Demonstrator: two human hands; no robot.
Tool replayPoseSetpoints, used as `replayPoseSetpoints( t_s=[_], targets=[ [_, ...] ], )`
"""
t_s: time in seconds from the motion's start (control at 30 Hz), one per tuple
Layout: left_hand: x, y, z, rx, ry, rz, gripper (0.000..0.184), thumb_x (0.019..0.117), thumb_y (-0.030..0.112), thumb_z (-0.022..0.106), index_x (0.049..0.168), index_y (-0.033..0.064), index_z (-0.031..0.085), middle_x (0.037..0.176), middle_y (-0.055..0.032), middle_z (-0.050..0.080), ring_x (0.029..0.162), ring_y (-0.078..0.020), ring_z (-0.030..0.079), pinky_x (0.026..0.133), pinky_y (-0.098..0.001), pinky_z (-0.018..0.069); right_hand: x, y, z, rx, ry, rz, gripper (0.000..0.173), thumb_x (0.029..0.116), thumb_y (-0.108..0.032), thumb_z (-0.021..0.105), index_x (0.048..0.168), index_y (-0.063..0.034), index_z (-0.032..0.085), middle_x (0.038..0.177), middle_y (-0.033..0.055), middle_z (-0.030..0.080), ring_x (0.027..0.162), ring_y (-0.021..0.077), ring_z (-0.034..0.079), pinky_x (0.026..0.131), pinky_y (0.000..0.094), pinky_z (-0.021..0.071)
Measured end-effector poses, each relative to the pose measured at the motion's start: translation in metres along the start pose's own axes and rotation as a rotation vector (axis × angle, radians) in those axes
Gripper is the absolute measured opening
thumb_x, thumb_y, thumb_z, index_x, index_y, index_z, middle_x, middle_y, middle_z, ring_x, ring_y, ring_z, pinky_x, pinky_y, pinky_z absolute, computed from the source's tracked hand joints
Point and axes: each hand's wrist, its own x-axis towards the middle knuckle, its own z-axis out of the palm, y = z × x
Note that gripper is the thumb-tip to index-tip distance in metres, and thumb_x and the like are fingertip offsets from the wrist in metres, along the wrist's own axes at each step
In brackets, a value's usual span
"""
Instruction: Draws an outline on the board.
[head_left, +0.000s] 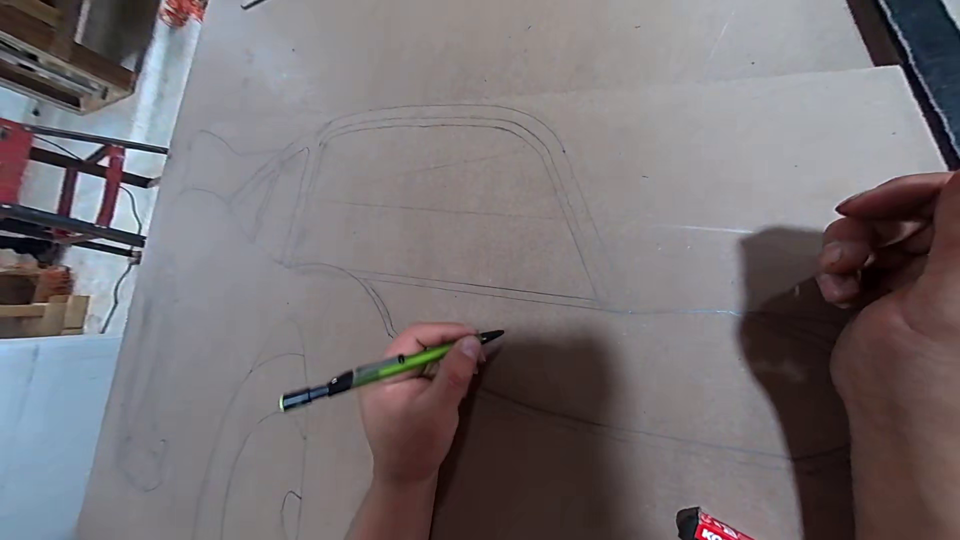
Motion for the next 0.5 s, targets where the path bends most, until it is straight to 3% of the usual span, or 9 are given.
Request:
replayPoseSetpoints(
  t_s=[0.23,0.5],
  targets=[
    [0.006,0.004,0.010,0.017,-0.147,0.063,0.013,0.0971,0.024,0.069,0.105,0.0131,0.072,0.090,-0.0025,0.071,0.065,-0.0107,0.063,0.056,-0.0230,0.0545,-0.002,-0.006,0.003,0.015,0.006,0.003,0.038,0.1125,-0.034,0.038,0.100,-0.0138,0.067,0.072,-0.0086,0.061,0.057,0.0045,0.057,0.052,0.0196,0.0498],
    [-0.003,0.011,0.025,0.116,-0.064,0.061,0.010,0.0941,0.019,0.071,0.103,0.0138,0.073,0.083,-0.0010,0.072,0.060,-0.0103,0.064,0.053,-0.0222,0.0552,-0.001,-0.007,0.004,0.012,0.015,0.010,0.038,0.1125,-0.034,0.038,0.099,-0.0137,0.067,0.072,-0.0084,0.061,0.058,0.0044,0.058,0.051,0.0191,0.0502]
  ],
)
